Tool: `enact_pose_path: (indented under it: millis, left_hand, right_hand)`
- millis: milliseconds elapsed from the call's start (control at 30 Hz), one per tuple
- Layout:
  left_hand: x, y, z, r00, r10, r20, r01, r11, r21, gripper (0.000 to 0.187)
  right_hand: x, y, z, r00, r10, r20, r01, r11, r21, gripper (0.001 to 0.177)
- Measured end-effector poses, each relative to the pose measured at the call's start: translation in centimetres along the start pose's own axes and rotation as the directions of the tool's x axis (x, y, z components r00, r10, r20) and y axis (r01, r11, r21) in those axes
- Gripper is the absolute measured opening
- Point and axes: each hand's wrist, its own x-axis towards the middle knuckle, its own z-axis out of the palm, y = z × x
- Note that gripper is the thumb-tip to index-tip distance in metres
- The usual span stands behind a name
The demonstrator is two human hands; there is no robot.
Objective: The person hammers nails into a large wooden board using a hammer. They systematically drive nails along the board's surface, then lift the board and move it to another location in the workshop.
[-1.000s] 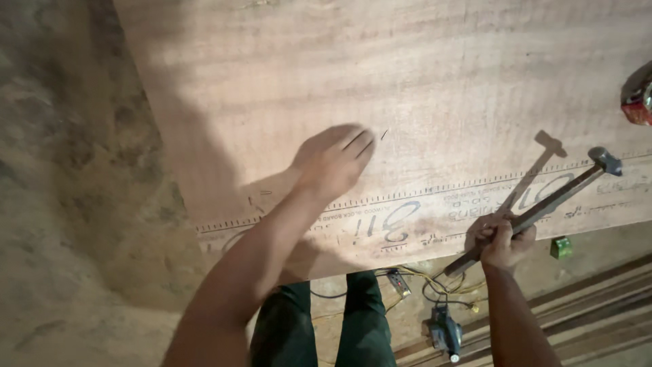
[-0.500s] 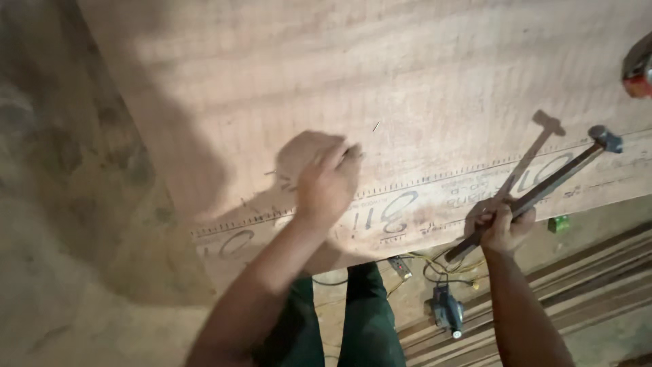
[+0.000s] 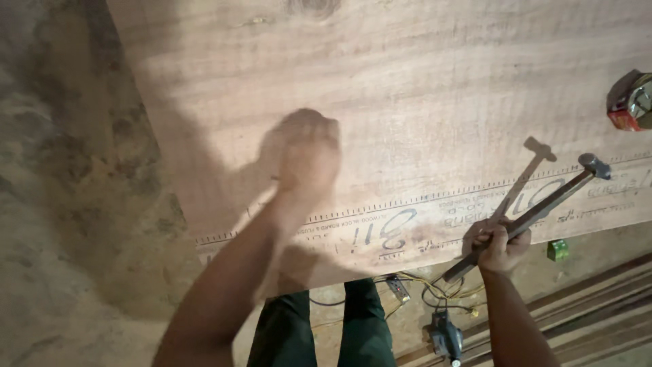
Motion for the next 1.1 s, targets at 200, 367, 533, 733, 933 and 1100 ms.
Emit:
enact_pose_path:
  millis: [200,367,533,733,933,1100]
  left_hand:
    - [2.0,-5.7,-1.7,0.993,-0.116,-0.012,0.076,0.721,-0.689,0.017]
    - [6.4,-7.2,0.7,0.919,-0.232,-0.317,-0.091,0.659,-0.747,0.019]
    - [12.4,-7.7,1.7,0.845,-0.121,-0.520,-0.209,0.821,-0.531,0.008]
    - [16.4,-8.8,3.6,0.858,-0.193,-0.475,-0.079,0.866,-0.493,0.016]
    - [16.8,-9.0,3.7,0.910,-0.244,-0.335,0.030,0.845,-0.534,0.012]
    - [17.1,-8.8,3.7,0.917,-0.281,-0.282,0.085,0.830,-0.551,0.013]
  right_hand:
    - [-0.1,0.5,-0.4,0.999,-0.039,0.009,0.039,0.998,-0.052,0.015]
    - [-0.1,0.0,0.2,0.999,-0.011,-0.036,0.008,0.996,-0.086,0.019]
    - [-0.4,-1.0,1.0,1.000,-0.012,-0.020,0.010,0.995,-0.094,0.016]
    - [-0.4,-2.4,2.3,0.994,0.052,-0.098,-0.075,0.968,-0.239,0.007]
    - [-0.4,-8.6,7.4,0.884,-0.432,0.177,0.466,0.793,-0.392,0.028]
    - [-2.8,-10.4,12.3,0.967,-0.010,0.255,0.222,0.522,-0.824,0.023]
